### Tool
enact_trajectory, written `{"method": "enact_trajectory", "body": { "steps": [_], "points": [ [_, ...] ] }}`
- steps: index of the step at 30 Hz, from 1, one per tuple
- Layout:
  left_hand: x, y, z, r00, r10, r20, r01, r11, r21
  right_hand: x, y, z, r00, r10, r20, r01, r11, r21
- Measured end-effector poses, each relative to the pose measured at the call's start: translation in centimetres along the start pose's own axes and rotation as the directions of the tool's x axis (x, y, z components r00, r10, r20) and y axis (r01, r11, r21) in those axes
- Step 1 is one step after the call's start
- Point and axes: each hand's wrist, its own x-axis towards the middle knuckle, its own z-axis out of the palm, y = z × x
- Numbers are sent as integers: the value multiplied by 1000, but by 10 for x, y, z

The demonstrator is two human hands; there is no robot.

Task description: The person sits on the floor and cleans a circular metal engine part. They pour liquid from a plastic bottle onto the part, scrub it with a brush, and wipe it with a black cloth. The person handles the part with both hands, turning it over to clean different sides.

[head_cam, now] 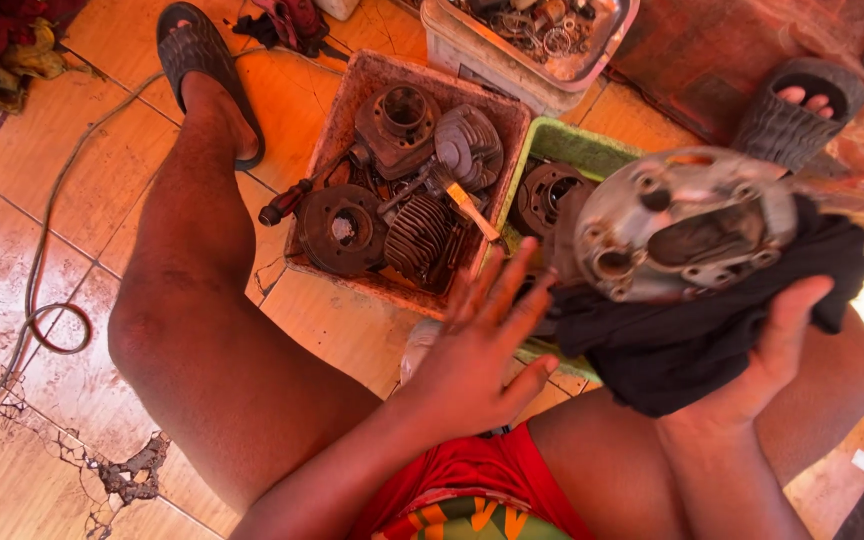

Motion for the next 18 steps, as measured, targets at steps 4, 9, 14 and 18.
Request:
{"method": "enact_trajectory", "body": {
  "steps": [4,9,14,18],
  "points": [
    [-3,-11,9,988,148,37,-103,474,875,7,-4,-11,984,-154,91,166,975,-150],
    [-3,-14,24,975,221,6,-134,571,810,9,31,-78,972,-81,221,146,944,-295],
    [-4,-27,47,913,405,-42,-254,648,718,-5,93,-158,979,119,167,17,763,-646],
    [-24,-60,79,962,260,88,-216,522,825,-9,86,-117,979,204,-26,-185,816,-547]
  ]
}}
